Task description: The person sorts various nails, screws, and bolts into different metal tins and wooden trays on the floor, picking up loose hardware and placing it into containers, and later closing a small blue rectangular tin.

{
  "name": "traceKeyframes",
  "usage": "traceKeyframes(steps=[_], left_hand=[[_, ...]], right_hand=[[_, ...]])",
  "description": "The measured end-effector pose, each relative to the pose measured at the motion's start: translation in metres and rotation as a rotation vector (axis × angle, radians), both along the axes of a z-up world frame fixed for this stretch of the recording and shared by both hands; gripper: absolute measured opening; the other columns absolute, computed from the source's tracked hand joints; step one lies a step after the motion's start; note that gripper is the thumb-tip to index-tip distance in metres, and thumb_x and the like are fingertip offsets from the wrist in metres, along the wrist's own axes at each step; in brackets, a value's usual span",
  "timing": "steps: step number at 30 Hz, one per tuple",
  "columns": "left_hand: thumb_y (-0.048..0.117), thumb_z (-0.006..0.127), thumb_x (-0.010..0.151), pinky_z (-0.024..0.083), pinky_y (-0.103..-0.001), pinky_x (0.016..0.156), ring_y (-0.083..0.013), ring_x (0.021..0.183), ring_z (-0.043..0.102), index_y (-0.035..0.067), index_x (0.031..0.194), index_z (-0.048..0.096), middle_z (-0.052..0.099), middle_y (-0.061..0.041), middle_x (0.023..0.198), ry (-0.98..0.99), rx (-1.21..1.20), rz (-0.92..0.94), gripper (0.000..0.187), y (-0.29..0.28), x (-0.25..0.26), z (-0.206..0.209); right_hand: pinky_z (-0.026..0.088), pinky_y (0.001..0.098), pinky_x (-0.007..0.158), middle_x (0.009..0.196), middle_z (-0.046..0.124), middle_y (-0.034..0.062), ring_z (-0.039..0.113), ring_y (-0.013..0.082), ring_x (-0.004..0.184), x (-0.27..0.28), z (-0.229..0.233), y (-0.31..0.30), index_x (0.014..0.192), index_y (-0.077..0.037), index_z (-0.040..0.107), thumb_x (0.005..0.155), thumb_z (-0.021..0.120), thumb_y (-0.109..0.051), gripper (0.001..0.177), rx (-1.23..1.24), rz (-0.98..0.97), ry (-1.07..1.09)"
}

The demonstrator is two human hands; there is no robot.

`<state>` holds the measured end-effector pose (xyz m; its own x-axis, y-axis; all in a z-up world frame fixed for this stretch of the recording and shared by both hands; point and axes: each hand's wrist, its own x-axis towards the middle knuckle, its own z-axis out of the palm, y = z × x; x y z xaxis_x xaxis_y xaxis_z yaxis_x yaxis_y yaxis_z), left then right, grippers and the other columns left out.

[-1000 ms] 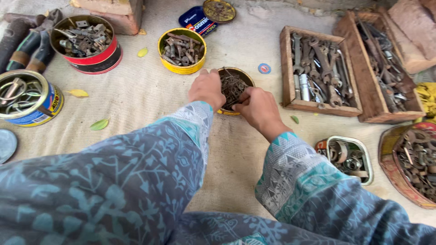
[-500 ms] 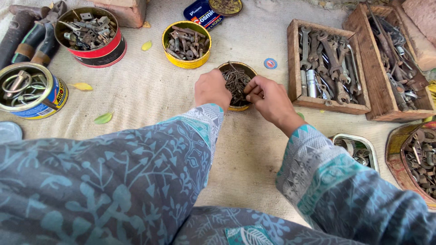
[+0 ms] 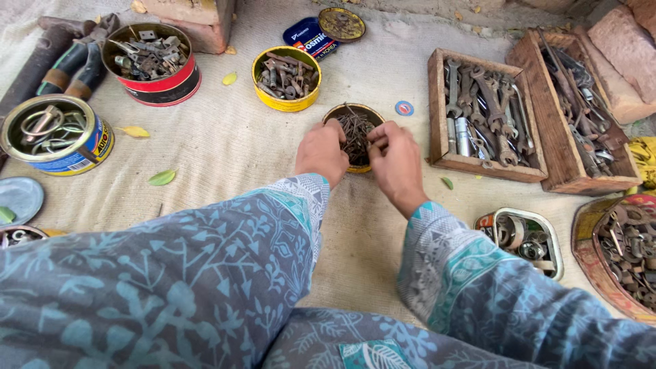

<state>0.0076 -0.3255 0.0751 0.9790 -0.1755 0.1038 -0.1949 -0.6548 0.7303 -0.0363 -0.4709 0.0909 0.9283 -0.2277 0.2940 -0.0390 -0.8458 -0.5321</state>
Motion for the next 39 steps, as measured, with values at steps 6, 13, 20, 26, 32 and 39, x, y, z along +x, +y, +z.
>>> traceKeyframes(steps=[6, 13, 20, 26, 32, 39], left_hand=[[0.002, 0.073, 0.08, 0.052, -0.045, 0.094, -0.0378, 0.11, 0.064, 0.006, 0.11, 0.062, 0.065, -0.018, 0.114, -0.16, 0.079, -0.106, 0.032, 0.006, -0.015, -0.007], [0.006, 0.074, 0.079, 0.051, -0.042, 0.097, -0.0349, 0.109, 0.065, 0.007, 0.106, 0.067, 0.065, -0.017, 0.114, -0.053, 0.055, -0.117, 0.028, 0.008, -0.004, -0.009], [0.022, 0.064, 0.096, 0.055, -0.035, 0.087, -0.0221, 0.089, 0.073, 0.01, 0.102, 0.08, 0.077, -0.011, 0.09, 0.175, -0.363, 0.051, 0.02, 0.031, -0.017, 0.007], [0.028, 0.072, 0.088, 0.063, -0.037, 0.078, -0.0258, 0.08, 0.079, 0.006, 0.093, 0.078, 0.08, -0.011, 0.083, 0.353, -0.367, 0.071, 0.023, 0.135, -0.064, 0.003], [0.032, 0.072, 0.091, 0.055, -0.046, 0.082, -0.0344, 0.088, 0.071, 0.009, 0.092, 0.078, 0.075, -0.014, 0.089, 0.074, -0.164, 0.531, 0.024, 0.272, -0.108, -0.02], [0.026, 0.07, 0.093, 0.052, -0.048, 0.087, -0.038, 0.097, 0.067, 0.009, 0.097, 0.072, 0.069, -0.019, 0.101, -0.102, -0.054, 0.901, 0.018, 0.373, -0.152, -0.039]], right_hand=[[0.058, 0.036, 0.073, 0.093, 0.073, 0.013, 0.073, 0.0234, 0.079, -0.009, 0.002, 0.02, 0.099, -0.003, 0.07, 0.088, 0.074, -0.009, 0.013, 0.1, 0.019, -0.04], [0.061, 0.0339, 0.058, 0.085, 0.074, 0.0096, 0.073, 0.0179, 0.069, -0.006, 0.001, 0.005, 0.096, -0.002, 0.068, 0.091, 0.069, -0.01, 0.009, 0.352, -0.06, 0.066], [0.058, 0.0314, 0.06, 0.089, 0.073, 0.009, 0.068, 0.0171, 0.069, -0.031, -0.004, 0.016, 0.098, -0.001, 0.063, 0.094, 0.068, -0.014, 0.014, 1.039, -0.232, 0.072], [0.057, 0.032, 0.064, 0.092, 0.072, 0.0078, 0.067, 0.0165, 0.074, -0.061, -0.009, 0.113, 0.099, -0.004, 0.062, 0.093, 0.068, -0.016, 0.016, 1.12, -0.121, 0.285], [0.056, 0.0319, 0.062, 0.092, 0.072, 0.0066, 0.067, 0.0155, 0.074, -0.076, -0.033, 0.219, 0.102, -0.004, 0.064, 0.093, 0.067, -0.018, 0.016, 1.02, 0.039, 0.536], [0.051, 0.027, 0.048, 0.084, 0.07, 0.0049, 0.065, 0.012, 0.062, -0.096, -0.053, 0.278, 0.1, -0.005, 0.067, 0.092, 0.068, -0.012, 0.011, 0.754, 0.021, 0.457]])
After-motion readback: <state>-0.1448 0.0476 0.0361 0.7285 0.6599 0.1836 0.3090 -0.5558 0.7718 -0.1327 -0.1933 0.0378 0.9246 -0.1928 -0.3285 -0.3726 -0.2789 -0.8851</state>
